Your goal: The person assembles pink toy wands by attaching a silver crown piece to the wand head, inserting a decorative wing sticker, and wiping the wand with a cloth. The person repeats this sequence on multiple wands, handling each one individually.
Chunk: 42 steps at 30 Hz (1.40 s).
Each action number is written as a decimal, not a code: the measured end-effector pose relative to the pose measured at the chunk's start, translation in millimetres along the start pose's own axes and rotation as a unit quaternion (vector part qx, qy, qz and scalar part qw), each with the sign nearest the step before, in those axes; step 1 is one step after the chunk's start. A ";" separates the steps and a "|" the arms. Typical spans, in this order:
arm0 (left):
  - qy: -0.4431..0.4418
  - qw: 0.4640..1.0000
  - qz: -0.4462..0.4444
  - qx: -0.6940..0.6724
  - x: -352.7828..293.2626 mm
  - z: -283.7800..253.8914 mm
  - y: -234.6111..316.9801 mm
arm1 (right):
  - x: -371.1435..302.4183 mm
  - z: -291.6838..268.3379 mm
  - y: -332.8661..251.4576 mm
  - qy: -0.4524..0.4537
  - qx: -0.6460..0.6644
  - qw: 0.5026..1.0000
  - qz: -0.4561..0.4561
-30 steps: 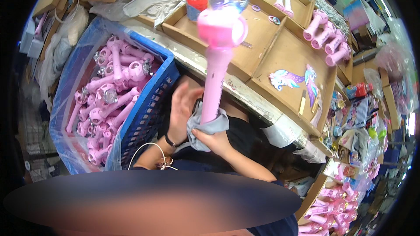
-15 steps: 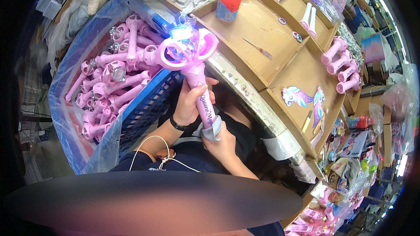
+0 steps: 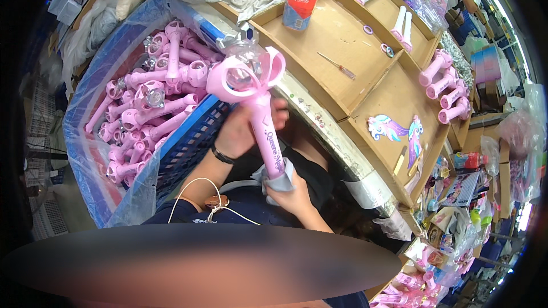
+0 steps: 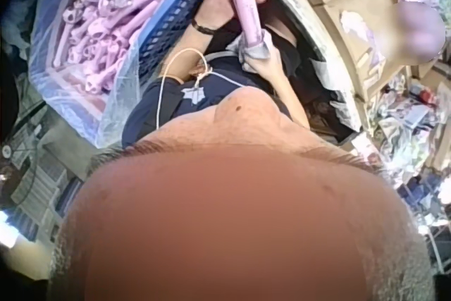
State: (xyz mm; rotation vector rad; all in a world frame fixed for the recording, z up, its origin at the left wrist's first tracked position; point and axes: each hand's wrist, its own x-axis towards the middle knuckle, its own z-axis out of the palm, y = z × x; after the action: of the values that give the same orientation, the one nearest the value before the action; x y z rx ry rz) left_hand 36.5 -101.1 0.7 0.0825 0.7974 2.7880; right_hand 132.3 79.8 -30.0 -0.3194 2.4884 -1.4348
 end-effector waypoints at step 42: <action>0.113 0.982 0.119 -0.095 11.5 5.9 21.4 | -3.7 -14.8 0.9 -0.096 0.344 0.928 0.103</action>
State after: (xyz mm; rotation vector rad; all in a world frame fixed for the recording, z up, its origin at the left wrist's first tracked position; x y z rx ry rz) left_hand 21.6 -112.8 16.8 -0.1873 0.5995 3.1278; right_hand 131.0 93.4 -23.3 -0.0464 1.6638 -1.9448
